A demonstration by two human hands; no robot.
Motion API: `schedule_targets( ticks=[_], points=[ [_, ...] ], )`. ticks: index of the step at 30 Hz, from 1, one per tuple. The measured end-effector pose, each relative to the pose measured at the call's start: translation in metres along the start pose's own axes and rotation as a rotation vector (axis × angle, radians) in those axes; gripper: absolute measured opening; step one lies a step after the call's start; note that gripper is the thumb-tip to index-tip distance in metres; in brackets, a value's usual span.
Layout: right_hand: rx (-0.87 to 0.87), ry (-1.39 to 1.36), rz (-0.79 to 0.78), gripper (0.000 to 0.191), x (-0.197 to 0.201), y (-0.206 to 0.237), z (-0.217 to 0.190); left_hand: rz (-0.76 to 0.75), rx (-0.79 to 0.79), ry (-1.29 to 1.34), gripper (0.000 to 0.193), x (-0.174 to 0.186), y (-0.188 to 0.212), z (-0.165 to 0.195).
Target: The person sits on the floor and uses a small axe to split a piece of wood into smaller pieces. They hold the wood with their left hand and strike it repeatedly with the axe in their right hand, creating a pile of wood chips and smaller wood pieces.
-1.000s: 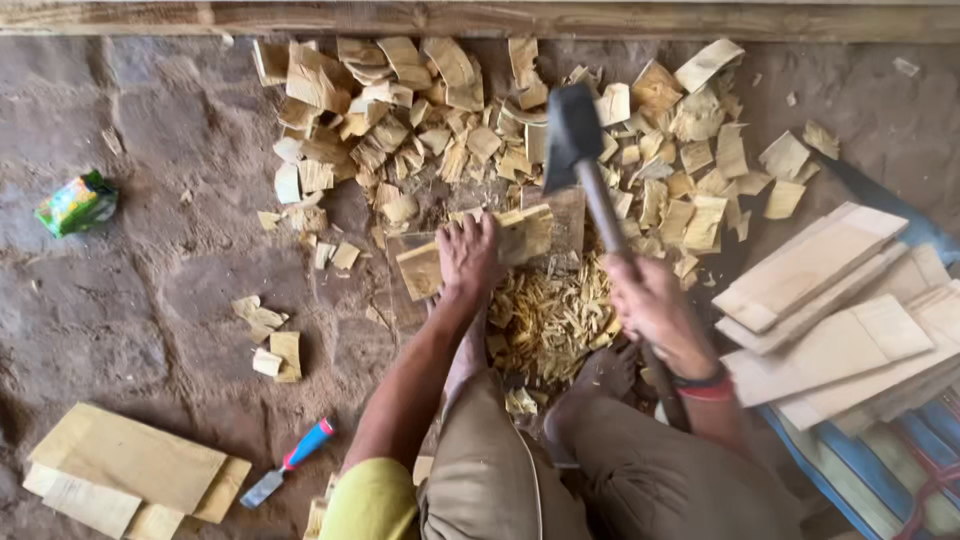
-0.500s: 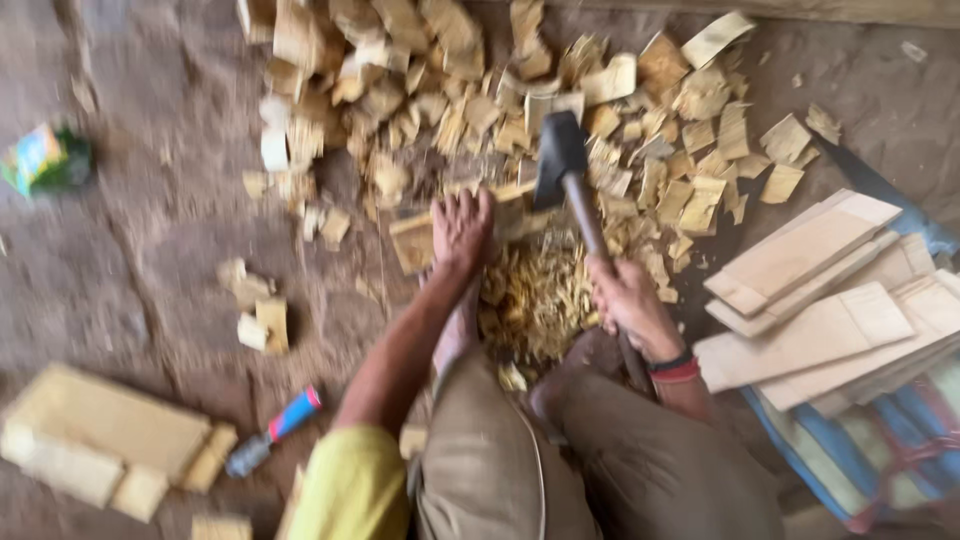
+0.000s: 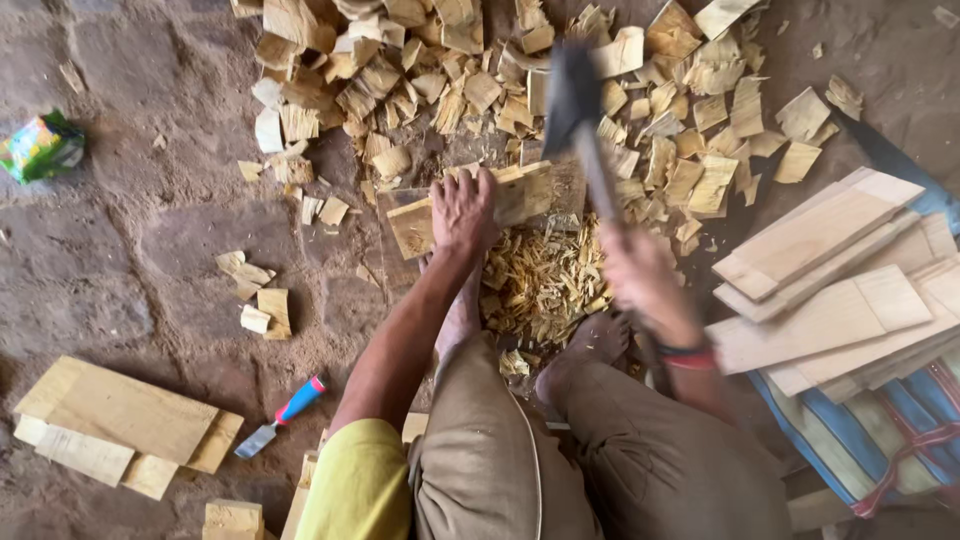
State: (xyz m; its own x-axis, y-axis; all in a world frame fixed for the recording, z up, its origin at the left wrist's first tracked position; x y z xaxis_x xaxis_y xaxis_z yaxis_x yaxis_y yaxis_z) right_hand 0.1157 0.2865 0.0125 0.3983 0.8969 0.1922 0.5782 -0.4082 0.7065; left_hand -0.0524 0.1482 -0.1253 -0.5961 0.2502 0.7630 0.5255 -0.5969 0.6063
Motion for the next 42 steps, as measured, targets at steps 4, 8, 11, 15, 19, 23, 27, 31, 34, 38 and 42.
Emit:
schedule_targets(
  ticks=[4,8,11,15,19,23,27,31,34,38,42],
  points=[
    [-0.113,-0.052,-0.016,0.028,-0.015,-0.005,0.047,0.123,-0.063,0.006,0.084,-0.001,0.004,0.003],
    [0.059,-0.091,0.080,0.023,0.020,0.005,0.007,0.266,-0.051,-0.018,0.073,-0.003,0.000,0.000],
    [0.227,-0.196,0.036,0.026,0.044,0.025,-0.041,0.391,-0.051,-0.055,0.078,0.008,0.000,0.003],
    [0.354,-0.209,0.028,0.023,0.052,0.029,-0.062,0.110,0.009,0.019,0.080,-0.011,-0.004,-0.001],
    [0.029,-0.109,-0.050,0.024,0.003,0.002,0.011,0.078,0.013,0.043,0.072,-0.015,-0.002,-0.003],
    [-0.063,-0.129,-0.047,0.024,-0.007,-0.001,0.036,0.441,-0.097,-0.053,0.080,0.013,0.005,0.003],
    [0.081,-0.139,0.118,0.023,0.037,0.018,-0.014,0.433,-0.111,-0.028,0.085,0.007,0.010,0.004],
    [0.219,-0.236,0.111,0.025,0.059,0.037,-0.054,0.271,-0.042,-0.015,0.072,-0.006,0.007,0.003],
    [0.308,-0.148,-0.006,0.027,0.033,0.022,-0.052,0.189,-0.010,0.037,0.065,-0.006,0.005,0.002],
    [-0.200,0.116,-0.047,0.033,-0.021,0.003,0.053,0.141,0.002,-0.008,0.077,-0.001,0.007,0.001],
    [-0.137,0.040,-0.097,0.032,-0.029,0.011,0.070,0.164,-0.008,-0.008,0.080,0.001,0.011,-0.002]
  ],
)
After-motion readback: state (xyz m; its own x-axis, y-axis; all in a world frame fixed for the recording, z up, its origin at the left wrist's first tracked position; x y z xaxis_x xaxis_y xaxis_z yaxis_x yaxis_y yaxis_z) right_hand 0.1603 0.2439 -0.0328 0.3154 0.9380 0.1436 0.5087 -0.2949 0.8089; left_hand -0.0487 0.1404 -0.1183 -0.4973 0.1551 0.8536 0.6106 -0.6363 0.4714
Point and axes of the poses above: each hand's wrist, its own y-axis away from the middle knuckle, its own x-axis out of the back of the hand, z = x × y, the point moved 10 cm from there along -y, towards the middle knuckle, and after that the axes turned 2 degrees about z, right-handed, at the moved point
